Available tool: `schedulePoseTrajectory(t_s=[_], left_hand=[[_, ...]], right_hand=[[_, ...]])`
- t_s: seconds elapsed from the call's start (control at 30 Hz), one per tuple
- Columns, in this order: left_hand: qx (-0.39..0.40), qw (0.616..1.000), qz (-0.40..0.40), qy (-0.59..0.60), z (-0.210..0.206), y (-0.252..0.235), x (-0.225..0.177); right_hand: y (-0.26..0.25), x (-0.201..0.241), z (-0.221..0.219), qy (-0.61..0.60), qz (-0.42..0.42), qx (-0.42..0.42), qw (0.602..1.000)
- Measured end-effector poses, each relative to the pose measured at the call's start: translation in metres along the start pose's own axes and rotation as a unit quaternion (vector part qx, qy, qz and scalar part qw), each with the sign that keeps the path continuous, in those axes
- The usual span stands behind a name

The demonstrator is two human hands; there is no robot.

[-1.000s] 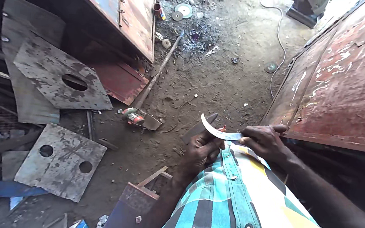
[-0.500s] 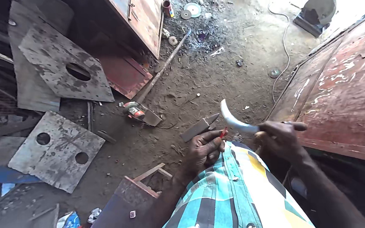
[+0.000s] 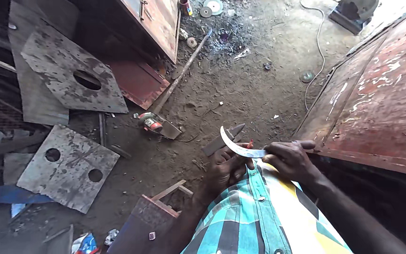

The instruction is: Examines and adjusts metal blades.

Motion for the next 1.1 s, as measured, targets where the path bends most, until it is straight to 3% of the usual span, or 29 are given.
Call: schedulePoseTrajectory(t_s=[0.13,0.27,0.4,0.7,1.1], left_hand=[[-0.013,1.0,0.003,0.007,0.003,-0.002,0.0],[-0.003,1.0,0.008,-0.029,0.003,0.002,-0.005],[-0.025,1.0,0.012,0.001,0.007,-0.002,-0.004],[-0.007,1.0,0.006,-0.028,0.001,-0.007,-0.003],[-0.025,0.996,-0.02,-0.088,-0.006,-0.007,-0.003]], right_hand=[[-0.003,-0.009,-0.002,-0.017,-0.011,0.003,1.0],[0.0,-0.028,0.03,-0.001,-0.07,-0.039,0.997],[0.005,-0.018,0.065,-0.005,-0.023,-0.052,0.998],[-0.008,-0.004,0.007,-0.023,-0.014,0.017,0.999],[-0.004,-0.016,0.03,0.064,-0.005,-0.016,0.998]])
Point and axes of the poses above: each hand's wrist, its own y-axis away from the middle knuckle, its own z-axis out of the back of the hand, x = y × z, the point moved 2 cm from there along -y, towards the middle knuckle, and after that the axes turned 10 degrees about -z, right-handed, at the moved point
